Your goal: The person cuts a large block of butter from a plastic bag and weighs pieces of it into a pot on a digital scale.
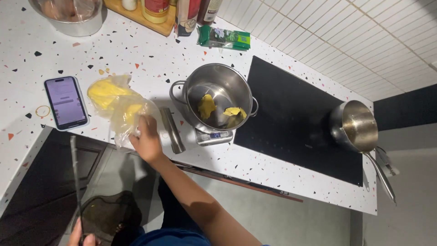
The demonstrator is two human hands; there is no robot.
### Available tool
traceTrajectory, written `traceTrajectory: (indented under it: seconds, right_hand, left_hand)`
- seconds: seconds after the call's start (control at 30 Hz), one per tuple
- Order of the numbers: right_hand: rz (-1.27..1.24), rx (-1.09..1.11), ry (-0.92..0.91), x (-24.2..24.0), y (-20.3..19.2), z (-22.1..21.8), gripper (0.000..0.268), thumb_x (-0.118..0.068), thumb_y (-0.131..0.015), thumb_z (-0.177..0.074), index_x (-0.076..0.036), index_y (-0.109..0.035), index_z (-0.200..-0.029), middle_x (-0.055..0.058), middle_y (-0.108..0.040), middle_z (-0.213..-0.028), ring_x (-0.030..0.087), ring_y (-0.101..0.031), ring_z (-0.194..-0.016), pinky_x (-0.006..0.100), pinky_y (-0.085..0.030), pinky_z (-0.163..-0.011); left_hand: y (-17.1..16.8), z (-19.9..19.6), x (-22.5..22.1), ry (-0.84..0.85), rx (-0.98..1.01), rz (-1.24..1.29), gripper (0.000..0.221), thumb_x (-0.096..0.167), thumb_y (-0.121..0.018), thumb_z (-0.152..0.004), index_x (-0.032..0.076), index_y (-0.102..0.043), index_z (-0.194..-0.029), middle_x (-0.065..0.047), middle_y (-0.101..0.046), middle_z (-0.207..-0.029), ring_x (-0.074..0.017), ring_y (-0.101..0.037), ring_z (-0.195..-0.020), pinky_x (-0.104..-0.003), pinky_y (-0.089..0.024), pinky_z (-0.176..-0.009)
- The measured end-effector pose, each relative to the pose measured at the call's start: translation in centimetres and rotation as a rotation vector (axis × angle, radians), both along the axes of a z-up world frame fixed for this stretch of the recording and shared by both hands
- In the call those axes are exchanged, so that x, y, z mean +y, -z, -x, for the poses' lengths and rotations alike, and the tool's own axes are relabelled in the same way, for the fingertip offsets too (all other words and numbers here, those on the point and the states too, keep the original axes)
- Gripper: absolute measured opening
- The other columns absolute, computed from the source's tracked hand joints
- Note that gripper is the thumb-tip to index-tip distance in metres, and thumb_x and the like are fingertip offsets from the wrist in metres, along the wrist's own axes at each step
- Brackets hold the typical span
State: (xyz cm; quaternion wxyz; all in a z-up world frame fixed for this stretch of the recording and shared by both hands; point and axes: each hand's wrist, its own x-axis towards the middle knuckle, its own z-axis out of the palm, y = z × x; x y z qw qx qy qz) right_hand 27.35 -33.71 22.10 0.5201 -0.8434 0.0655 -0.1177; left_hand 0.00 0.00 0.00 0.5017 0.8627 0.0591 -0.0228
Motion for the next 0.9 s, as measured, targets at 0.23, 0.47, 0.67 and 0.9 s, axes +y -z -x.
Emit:
traceTrajectory:
  seconds: [0.23,0.47,0.67,0.9]
  right_hand:
    - [0.186,-0.255,-0.132,-6.7,-0.7,7.4,0.054,0.006,-0.067,-0.083,-0.006,-0.056,-0.134,0.019,-0.055,-0.129,0.04,-0.056,-0.123,0.047,-0.048,-0.106]
    - [0.437,-0.147,-0.068,-11.4,-1.4,7.6,0.044,-0.003,-0.068,-0.079,-0.007,-0.064,-0.122,0.019,-0.058,-0.117,0.039,-0.053,-0.111,0.05,-0.042,-0.094]
    - [0.294,-0.084,-0.339,-6.8,-3.1,1.4,0.035,-0.009,-0.068,-0.088,-0.007,-0.066,-0.123,0.015,-0.07,-0.102,0.033,-0.07,-0.087,0.042,-0.057,-0.075]
    - [0.552,0.106,-0.302,-4.5,1.7,-3.5,0.025,-0.024,-0.066,-0.093,-0.005,-0.067,-0.108,0.018,-0.071,-0.101,0.037,-0.072,-0.08,0.045,-0.057,-0.069]
  left_hand:
    - [-27.8,-11.6,-16.3,0.219,0.145,-0.535,0.044,0.036,-0.064,-0.096,0.039,-0.062,-0.139,-0.011,-0.075,-0.09,-0.0323,-0.074,-0.079,-0.045,-0.059,-0.073]
    - [-29.0,-18.1,-16.0,0.111,0.073,-0.532,0.042,0.029,-0.059,-0.099,0.03,-0.062,-0.141,-0.015,-0.073,-0.101,-0.0403,-0.069,-0.089,-0.048,-0.056,-0.072]
    - [-31.2,-21.3,-16.4,0.105,-0.026,-0.353,0.041,0.026,-0.059,-0.099,0.025,-0.064,-0.139,-0.019,-0.072,-0.109,-0.0406,-0.069,-0.09,-0.047,-0.056,-0.075]
    - [-32.3,-22.9,-14.8,0.104,0.257,-0.307,0.042,0.03,-0.06,-0.098,0.033,-0.064,-0.14,-0.018,-0.075,-0.094,-0.0367,-0.074,-0.085,-0.044,-0.057,-0.077]
